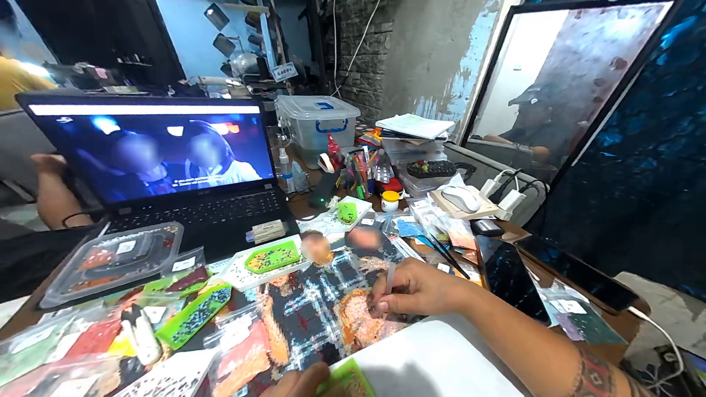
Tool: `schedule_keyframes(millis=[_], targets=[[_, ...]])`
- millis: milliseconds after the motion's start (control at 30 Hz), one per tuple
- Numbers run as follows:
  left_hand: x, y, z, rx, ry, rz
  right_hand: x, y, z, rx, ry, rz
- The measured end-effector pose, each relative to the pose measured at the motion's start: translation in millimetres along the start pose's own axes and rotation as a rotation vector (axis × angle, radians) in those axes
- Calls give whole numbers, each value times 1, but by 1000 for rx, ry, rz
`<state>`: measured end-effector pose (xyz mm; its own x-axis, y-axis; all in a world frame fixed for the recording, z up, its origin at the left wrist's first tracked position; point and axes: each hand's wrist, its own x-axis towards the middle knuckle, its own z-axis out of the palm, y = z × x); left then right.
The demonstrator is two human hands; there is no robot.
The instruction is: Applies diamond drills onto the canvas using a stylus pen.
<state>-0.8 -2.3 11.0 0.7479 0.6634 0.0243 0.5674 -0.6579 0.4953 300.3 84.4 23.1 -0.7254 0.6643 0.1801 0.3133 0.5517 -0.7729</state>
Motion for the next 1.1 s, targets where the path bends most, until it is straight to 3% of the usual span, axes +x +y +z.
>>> schedule_keyframes(millis=[167,333,1100], targets=[[-2,2,4,27,80,19,-2,-18,13,-45,131,-147],[0,3,6,56,81,11,1,-26,42,-31,84,-364],[1,-4,13,46,151,60,4,-18,54,-28,8,-383]])
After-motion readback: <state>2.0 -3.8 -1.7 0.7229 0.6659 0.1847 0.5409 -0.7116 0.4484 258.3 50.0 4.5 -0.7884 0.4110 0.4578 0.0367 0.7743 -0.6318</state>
